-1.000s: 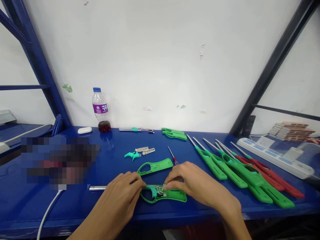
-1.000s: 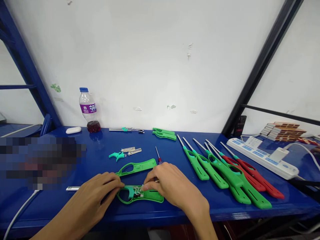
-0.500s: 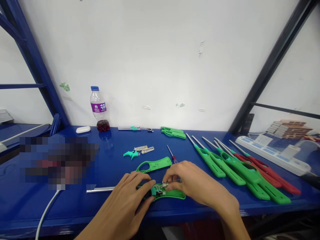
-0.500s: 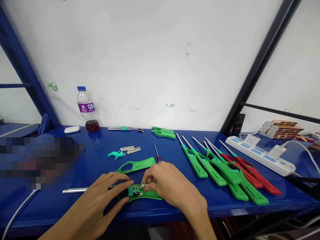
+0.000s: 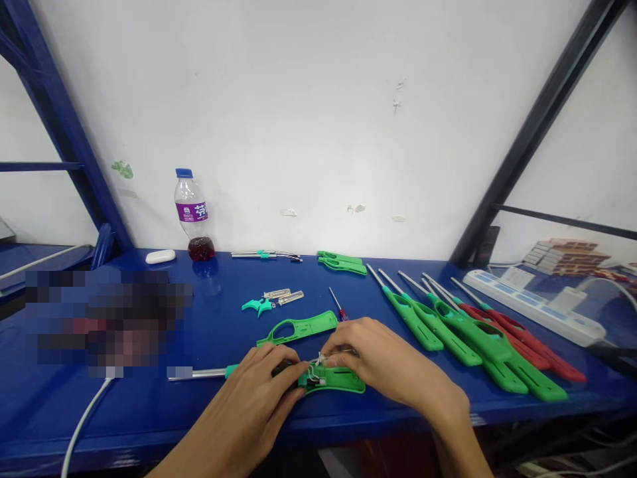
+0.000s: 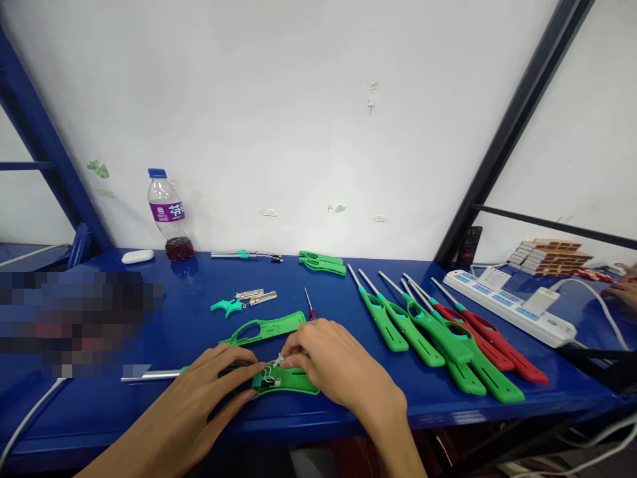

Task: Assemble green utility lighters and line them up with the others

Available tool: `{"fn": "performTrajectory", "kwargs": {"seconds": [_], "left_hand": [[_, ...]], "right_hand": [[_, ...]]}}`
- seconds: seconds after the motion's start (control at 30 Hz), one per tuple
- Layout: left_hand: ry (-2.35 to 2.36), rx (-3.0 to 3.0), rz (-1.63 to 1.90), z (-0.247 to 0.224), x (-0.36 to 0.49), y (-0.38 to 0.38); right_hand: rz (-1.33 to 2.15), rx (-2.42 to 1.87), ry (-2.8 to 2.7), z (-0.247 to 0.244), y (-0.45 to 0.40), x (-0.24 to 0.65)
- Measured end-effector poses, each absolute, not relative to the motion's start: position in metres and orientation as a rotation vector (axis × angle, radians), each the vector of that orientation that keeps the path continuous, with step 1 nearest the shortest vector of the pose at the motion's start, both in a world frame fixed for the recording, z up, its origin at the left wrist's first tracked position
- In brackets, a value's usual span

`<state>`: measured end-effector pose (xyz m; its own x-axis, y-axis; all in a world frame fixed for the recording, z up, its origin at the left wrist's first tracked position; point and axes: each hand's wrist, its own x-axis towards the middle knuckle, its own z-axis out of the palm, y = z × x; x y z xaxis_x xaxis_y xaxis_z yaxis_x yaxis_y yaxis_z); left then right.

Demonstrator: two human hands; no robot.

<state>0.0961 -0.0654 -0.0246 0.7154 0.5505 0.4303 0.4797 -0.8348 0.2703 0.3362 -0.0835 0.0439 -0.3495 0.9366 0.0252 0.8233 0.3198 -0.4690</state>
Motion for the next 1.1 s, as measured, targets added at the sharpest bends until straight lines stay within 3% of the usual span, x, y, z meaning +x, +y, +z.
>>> {"fn": "performTrajectory", "kwargs": {"seconds": [1.1], "left_hand": [[0.873,2.769,0.722,-0.017,0.0981,-0.0676]], "right_hand": [[0.484,-1.614,-2.317,0.049,-0.088,0.3391]]}}
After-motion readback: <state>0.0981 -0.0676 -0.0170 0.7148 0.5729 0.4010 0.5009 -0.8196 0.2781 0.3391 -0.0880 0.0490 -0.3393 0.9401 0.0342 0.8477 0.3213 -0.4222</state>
